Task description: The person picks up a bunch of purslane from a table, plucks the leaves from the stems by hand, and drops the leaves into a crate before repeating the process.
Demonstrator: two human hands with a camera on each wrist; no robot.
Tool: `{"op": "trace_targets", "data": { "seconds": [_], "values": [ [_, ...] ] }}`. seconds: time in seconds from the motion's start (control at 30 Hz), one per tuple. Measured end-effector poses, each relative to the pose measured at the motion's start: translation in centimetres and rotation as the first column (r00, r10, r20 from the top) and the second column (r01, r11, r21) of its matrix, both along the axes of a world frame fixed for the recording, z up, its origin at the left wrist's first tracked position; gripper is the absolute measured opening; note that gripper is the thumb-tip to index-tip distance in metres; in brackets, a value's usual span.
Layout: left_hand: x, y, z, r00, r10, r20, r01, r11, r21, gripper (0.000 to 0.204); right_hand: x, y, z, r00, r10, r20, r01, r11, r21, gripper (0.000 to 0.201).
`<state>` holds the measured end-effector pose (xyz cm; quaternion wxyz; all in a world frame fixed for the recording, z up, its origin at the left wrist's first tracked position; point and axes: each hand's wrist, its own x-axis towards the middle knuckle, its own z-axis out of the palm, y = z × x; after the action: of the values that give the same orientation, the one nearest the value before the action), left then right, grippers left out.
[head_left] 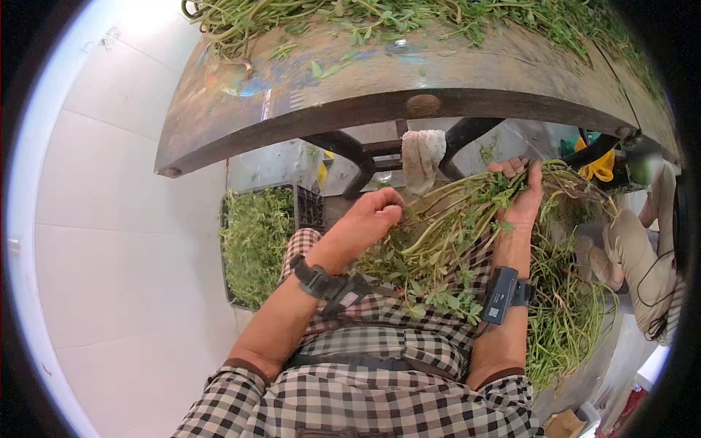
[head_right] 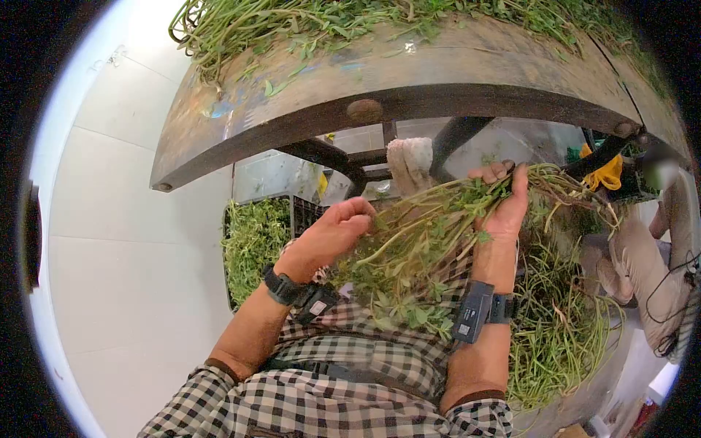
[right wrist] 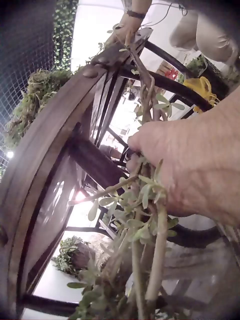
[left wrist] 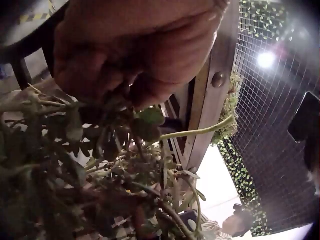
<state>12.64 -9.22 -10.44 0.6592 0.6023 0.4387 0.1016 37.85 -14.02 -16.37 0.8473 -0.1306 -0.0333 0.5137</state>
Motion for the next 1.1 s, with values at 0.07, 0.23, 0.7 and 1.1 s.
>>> {"op": "trace_targets", "data": {
  "seconds": [0.07,0.23,0.7,1.1],
  "values": [
    [-0.2,0.5,-1.5,0.995,0.042,-0.085,-0.015,0.955,0.296,0.011,-0.5,-0.1,0.4,1.000,0.005,-0.015,-0.006,0.999,-0.049,0.020],
    [0.0,1.5,-4.0,0.962,0.252,-0.102,-0.222,0.946,0.238,0.014,-1.4,-0.1,0.8,0.998,0.025,-0.053,-0.027,0.998,-0.054,0.020],
    [-5.5,3.7,-5.2,0.609,0.771,0.187,-0.454,0.532,-0.715,0.008,1.7,-0.9,-1.6,0.987,-0.091,-0.133,0.102,0.992,0.078,0.029],
    [-2.6,-0.1,2.4,0.965,0.228,0.130,-0.225,0.974,-0.042,0.016,2.0,-1.4,-2.2,0.991,0.029,-0.130,-0.008,0.988,0.153,0.034]
  ]
}}
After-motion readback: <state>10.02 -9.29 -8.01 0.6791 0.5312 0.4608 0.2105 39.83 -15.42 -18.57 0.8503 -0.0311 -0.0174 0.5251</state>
